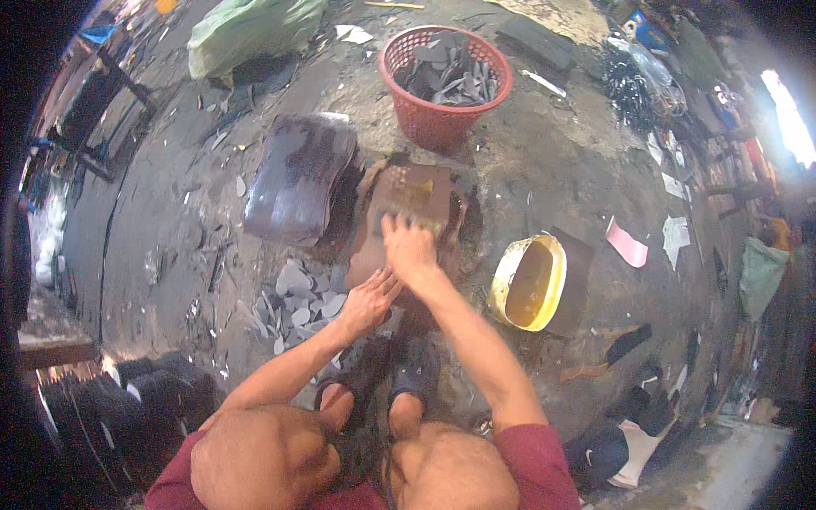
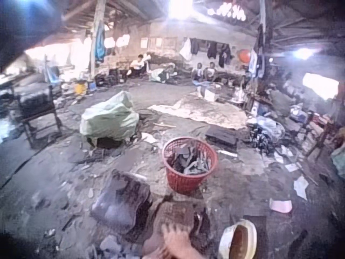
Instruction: The person repeatedly dips a rectangular applicator into a yellow container and spreads a dark liquid onto flat brown material pieces. The person holds the material with one hand while applying the liquid with the other, working on a stack of pieces on the floor.
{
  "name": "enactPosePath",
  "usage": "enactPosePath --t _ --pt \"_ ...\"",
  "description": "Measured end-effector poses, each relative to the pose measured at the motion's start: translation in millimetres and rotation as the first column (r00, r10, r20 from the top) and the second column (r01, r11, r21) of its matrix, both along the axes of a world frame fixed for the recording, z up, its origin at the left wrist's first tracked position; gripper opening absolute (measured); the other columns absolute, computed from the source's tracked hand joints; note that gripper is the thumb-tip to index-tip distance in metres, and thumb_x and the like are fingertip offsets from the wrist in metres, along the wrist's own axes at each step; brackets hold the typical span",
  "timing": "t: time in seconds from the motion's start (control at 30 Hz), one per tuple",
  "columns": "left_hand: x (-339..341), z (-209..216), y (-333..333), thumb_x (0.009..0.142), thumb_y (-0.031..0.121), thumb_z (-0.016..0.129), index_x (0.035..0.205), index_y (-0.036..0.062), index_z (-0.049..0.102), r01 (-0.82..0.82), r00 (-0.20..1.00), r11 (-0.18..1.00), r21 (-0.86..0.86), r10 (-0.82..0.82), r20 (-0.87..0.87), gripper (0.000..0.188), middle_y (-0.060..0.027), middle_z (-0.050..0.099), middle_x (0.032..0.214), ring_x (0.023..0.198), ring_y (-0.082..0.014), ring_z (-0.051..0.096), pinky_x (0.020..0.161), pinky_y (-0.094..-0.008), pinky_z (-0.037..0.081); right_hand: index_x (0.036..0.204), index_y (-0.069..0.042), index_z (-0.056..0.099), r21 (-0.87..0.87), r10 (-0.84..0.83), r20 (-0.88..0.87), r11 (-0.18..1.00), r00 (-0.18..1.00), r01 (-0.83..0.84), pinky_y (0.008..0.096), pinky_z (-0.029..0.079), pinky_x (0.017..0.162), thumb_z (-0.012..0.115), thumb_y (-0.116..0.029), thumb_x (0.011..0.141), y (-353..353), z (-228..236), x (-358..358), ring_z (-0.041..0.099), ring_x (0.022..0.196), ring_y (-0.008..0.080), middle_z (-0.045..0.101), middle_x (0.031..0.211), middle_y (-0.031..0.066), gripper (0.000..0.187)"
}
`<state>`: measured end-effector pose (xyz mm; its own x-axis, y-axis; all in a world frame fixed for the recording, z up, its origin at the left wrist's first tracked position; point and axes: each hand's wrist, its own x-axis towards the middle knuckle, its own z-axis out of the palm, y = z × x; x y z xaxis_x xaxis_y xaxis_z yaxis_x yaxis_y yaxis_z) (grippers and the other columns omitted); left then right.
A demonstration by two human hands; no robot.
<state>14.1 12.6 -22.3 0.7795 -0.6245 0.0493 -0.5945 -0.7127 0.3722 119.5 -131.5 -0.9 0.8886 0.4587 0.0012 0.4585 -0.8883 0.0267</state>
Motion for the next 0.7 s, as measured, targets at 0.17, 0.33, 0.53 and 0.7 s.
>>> enactPosePath --t 0.17,0.33,0.53,0.7 --pt "-1 1 16 0.082 0.012 0.068 0.136 0.0026 0.057 -0.074 0.994 0.924 -0.375 0.037 -0.105 0.056 -0.0179 0.057 0.141 0.133 -0.0327 0.054 0.112 -0.0425 0.044 0.105 -0.002 0.072 0.767 -0.386 -0.485 0.245 0.785 0.594 0.042 0.053 0.076 0.071 -0.028 0.08 -69 41 9 0.071 0.086 0.0313 0.075 0.096 0.0182 0.036" --pt "85 -3 25 0.083 0.027 0.075 0.144 -0.0028 0.049 -0.72 0.677 0.488 -0.493 0.651 -0.344 0.073 -0.0292 0.057 0.138 0.13 -0.0371 0.056 0.107 -0.0408 0.046 0.102 -0.009 0.069 0.348 0.111 -0.858 -0.592 0.502 0.727 0.0359 0.049 0.088 0.067 -0.023 0.085 -105 3 27 0.066 0.091 0.0198 0.071 0.099 0.0038 0.022" --pt "131 22 8 0.078 0.049 0.075 0.16 -0.0002 0.009 -0.886 0.402 0.427 -0.181 0.514 -0.758 0.117 -0.0339 0.05 0.143 0.133 -0.041 0.052 0.112 -0.0395 0.04 0.108 -0.007 0.067 0.379 0.139 -0.864 -0.453 0.484 0.806 0.0363 0.044 0.096 0.067 -0.023 0.085 -95 -14 33 0.062 0.102 0.0213 0.069 0.108 0.0061 0.028" --pt "131 -6 32 0.077 0.05 0.076 0.161 0.0026 0.006 -0.871 0.45 0.444 -0.212 0.547 -0.706 0.119 -0.0349 0.052 0.14 0.132 -0.0403 0.053 0.111 -0.0403 0.041 0.105 -0.005 0.069 0.355 0.218 -0.881 -0.28 0.42 0.892 0.0357 0.045 0.095 0.066 -0.024 0.085 -79 -4 41 0.063 0.099 0.0205 0.07 0.103 0.007 0.028"
